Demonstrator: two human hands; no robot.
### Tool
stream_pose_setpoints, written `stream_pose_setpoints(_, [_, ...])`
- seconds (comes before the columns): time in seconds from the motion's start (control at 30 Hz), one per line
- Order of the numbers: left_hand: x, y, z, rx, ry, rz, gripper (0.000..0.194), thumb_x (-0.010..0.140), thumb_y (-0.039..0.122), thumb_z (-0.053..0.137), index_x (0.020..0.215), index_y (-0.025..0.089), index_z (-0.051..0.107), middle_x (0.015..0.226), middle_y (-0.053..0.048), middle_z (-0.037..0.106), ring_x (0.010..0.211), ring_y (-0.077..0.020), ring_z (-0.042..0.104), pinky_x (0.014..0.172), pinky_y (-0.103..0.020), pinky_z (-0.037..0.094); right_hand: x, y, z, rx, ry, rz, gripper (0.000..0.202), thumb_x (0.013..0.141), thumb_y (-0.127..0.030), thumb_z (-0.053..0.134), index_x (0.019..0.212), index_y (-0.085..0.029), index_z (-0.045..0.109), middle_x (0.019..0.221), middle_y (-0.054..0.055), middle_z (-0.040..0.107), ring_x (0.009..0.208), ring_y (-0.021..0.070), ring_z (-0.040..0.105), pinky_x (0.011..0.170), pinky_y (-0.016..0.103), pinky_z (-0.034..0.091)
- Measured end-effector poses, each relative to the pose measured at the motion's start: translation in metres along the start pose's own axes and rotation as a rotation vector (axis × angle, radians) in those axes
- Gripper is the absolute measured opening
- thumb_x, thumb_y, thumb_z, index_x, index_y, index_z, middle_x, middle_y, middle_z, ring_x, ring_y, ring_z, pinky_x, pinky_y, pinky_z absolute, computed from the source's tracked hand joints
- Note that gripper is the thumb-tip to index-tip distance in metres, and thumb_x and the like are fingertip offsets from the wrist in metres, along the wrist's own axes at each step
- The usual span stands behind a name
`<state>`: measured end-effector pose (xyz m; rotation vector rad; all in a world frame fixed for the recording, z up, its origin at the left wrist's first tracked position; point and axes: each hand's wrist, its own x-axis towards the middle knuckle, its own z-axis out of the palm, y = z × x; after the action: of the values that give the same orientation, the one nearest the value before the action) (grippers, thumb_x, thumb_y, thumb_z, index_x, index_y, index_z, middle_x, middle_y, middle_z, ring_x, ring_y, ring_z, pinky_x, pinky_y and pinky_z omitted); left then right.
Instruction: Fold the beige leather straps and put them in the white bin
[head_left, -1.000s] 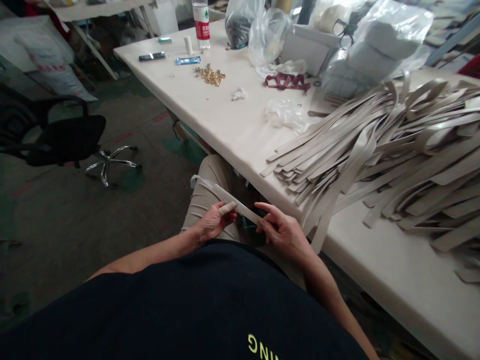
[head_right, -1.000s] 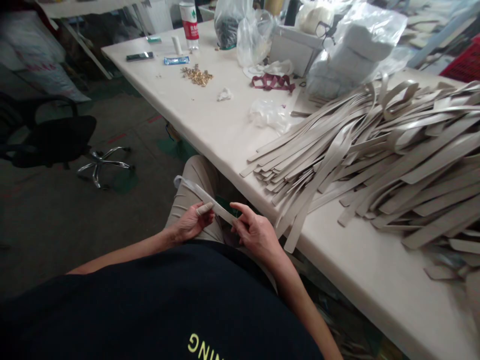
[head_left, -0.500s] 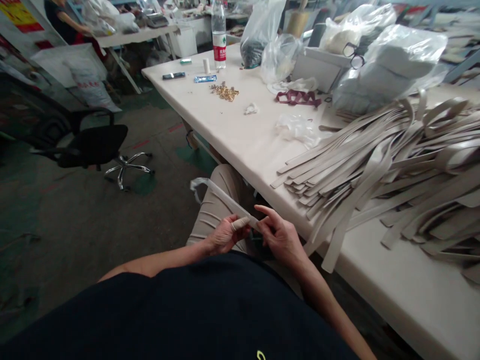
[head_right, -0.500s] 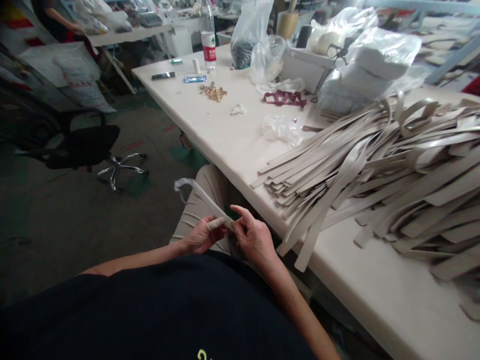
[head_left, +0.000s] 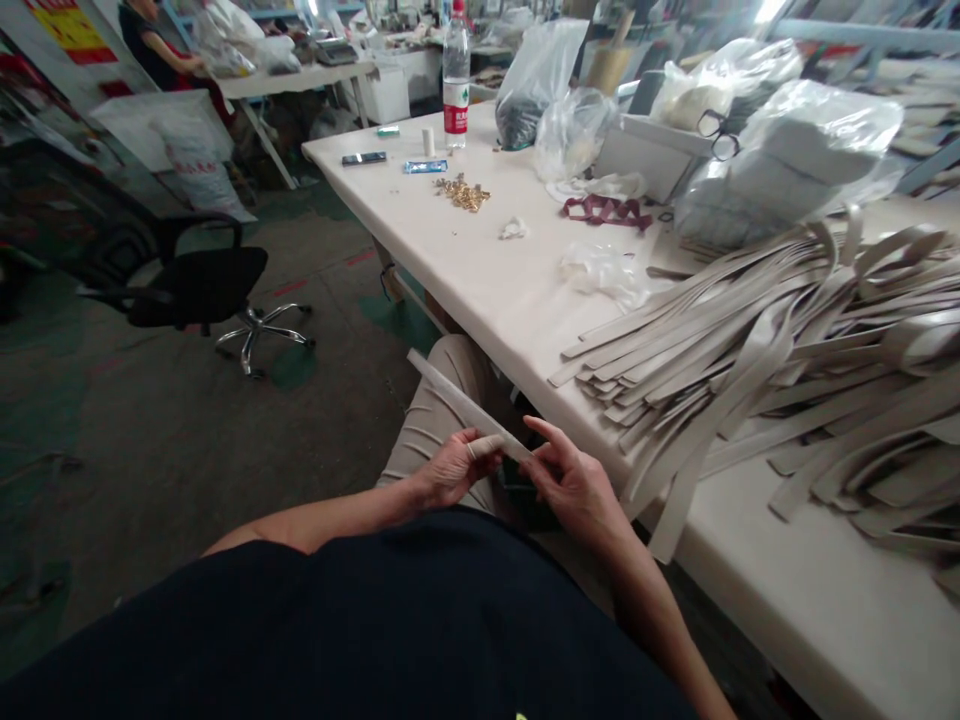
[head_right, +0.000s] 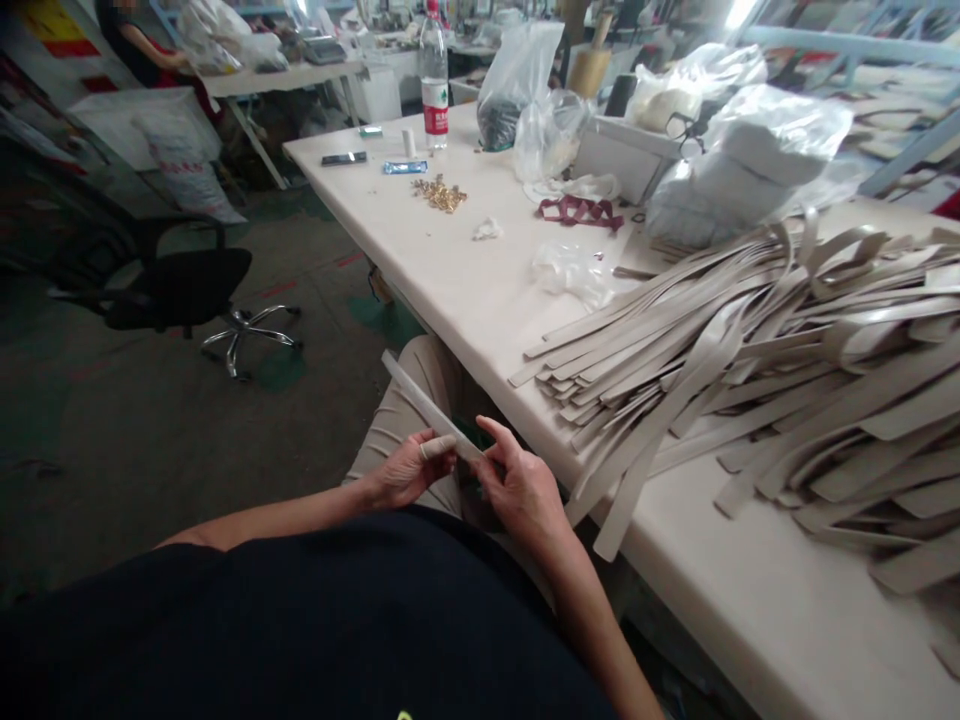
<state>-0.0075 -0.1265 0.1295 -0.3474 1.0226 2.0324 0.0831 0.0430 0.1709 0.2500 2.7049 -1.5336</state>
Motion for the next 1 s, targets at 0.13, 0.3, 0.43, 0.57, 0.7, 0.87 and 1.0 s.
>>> stream_pose_setpoints(0.13, [0.003, 0.014, -0.005, -0.032, 0.081, 0.024, 0.018, 0.071, 0.011, 0.086, 0.077, 0.013, 0.069, 0.064, 0.000, 0.068, 0.053, -0.0084, 0.063, 0.054, -0.017, 0.053, -0.016, 0.005, -0.015, 0.048, 0.010, 0.030, 0.049, 0.094, -0.039, 0.055, 0.139, -0.021, 0.054, 0.076, 0.000, 0.068, 0.053, 0.0136, 0.058, 0.051, 0.024, 0.047])
stream_pose_setpoints(0.3, [-0.001, -0.007, 0.003, 0.043, -0.071, -0.070, 0.032, 0.061, 0.018, 0.095, 0.081, 0.009, 0.072, 0.072, -0.004, 0.072, 0.056, -0.0085, 0.063, 0.053, -0.016, 0.051, -0.006, 0.007, 0.003, 0.034, 0.050, -0.021, 0.045, 0.093, -0.033, 0.053, 0.135, -0.018, 0.058, 0.075, 0.000, 0.066, 0.052, 0.0124, 0.056, 0.051, 0.024, 0.046])
stream_pose_setpoints(0.43, [0.002, 0.001, 0.005, 0.031, -0.022, -0.075, 0.020, 0.071, 0.014, 0.088, 0.080, 0.010, 0.070, 0.069, -0.002, 0.070, 0.054, -0.0087, 0.063, 0.052, -0.017, 0.053, -0.014, 0.000, -0.006, 0.025, 0.022, -0.051, 0.045, 0.093, -0.031, 0.057, 0.136, -0.019, 0.059, 0.073, -0.002, 0.062, 0.055, 0.0123, 0.055, 0.053, 0.023, 0.046])
stream_pose_setpoints(0.57, [0.011, 0.029, -0.001, -0.061, 0.110, -0.117, 0.017, 0.090, 0.012, 0.068, 0.074, 0.011, 0.065, 0.060, 0.000, 0.065, 0.050, -0.0087, 0.062, 0.050, -0.018, 0.054, -0.047, -0.012, -0.041, 0.054, -0.014, -0.204, 0.027, 0.092, -0.025, 0.066, 0.119, -0.024, 0.069, 0.089, 0.002, 0.070, 0.076, 0.0159, 0.067, 0.069, 0.025, 0.053])
stream_pose_setpoints(0.7, [0.012, 0.037, -0.001, -0.103, 0.117, -0.199, 0.023, 0.095, 0.015, 0.063, 0.072, 0.011, 0.064, 0.059, -0.001, 0.064, 0.049, -0.0089, 0.062, 0.049, -0.018, 0.054, -0.072, -0.016, -0.056, 0.130, 0.098, -0.351, 0.032, 0.091, -0.014, 0.068, 0.121, -0.028, 0.068, 0.102, 0.002, 0.072, 0.086, 0.0162, 0.071, 0.077, 0.025, 0.056])
stream_pose_setpoints(0.87, [0.007, 0.028, 0.004, -0.102, 0.060, -0.276, 0.027, 0.099, 0.015, 0.057, 0.073, 0.009, 0.066, 0.062, -0.003, 0.066, 0.052, -0.0096, 0.063, 0.051, -0.019, 0.053, -0.071, -0.010, -0.046, 0.153, 0.328, -0.467, 0.035, 0.094, -0.005, 0.059, 0.119, -0.028, 0.069, 0.088, 0.000, 0.074, 0.078, 0.0141, 0.071, 0.071, 0.024, 0.055])
stream_pose_setpoints(1.0, [0.002, 0.026, 0.007, -0.068, 0.045, -0.322, 0.035, 0.101, 0.016, 0.050, 0.071, 0.009, 0.066, 0.060, -0.004, 0.066, 0.052, -0.0113, 0.064, 0.054, -0.022, 0.055, -0.054, -0.007, -0.035, 0.061, 0.272, -0.556, 0.028, 0.095, -0.006, 0.057, 0.111, -0.025, 0.071, 0.085, 0.000, 0.074, 0.074, 0.0134, 0.071, 0.067, 0.023, 0.055])
